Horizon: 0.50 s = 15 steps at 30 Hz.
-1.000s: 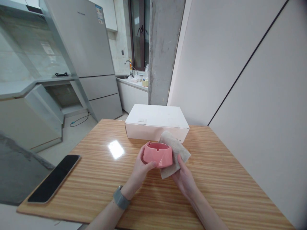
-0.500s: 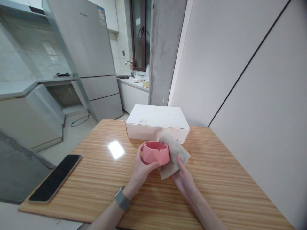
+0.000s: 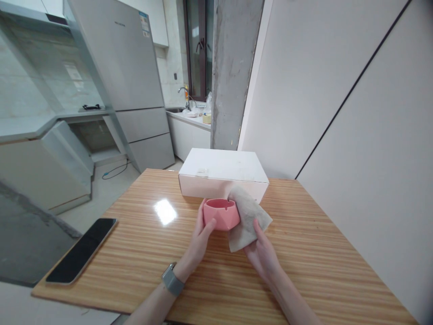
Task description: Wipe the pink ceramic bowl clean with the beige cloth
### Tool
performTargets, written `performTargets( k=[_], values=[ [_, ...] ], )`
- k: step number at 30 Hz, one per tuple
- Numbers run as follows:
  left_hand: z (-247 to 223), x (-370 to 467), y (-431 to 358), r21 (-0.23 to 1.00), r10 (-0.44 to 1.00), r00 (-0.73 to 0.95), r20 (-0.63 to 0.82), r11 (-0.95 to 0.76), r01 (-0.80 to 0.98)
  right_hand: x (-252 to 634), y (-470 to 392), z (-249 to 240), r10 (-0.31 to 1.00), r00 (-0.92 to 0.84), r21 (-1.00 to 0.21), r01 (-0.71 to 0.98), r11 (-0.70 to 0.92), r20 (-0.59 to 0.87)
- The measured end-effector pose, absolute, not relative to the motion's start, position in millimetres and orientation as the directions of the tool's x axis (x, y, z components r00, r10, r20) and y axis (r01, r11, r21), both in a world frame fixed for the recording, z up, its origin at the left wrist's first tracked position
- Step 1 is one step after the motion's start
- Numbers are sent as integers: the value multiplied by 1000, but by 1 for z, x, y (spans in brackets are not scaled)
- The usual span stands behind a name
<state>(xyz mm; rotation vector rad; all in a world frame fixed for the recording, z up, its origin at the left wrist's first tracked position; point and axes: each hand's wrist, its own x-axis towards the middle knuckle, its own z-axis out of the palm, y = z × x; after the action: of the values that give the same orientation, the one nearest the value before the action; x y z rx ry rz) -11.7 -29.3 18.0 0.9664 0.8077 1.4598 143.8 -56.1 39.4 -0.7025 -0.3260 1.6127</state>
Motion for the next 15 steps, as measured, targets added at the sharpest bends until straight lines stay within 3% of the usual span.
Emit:
performTargets(
  k=[5,15],
  values=[
    [17,-14,-31,881,991,78,113,-63,-469,154,-51,41,961,55,-586,-802,-119,-270],
    [30,-15,-34,886,970,174,170,-73,-458,157,-52,50,970,21,-603,-786,-133,-241]
  ],
)
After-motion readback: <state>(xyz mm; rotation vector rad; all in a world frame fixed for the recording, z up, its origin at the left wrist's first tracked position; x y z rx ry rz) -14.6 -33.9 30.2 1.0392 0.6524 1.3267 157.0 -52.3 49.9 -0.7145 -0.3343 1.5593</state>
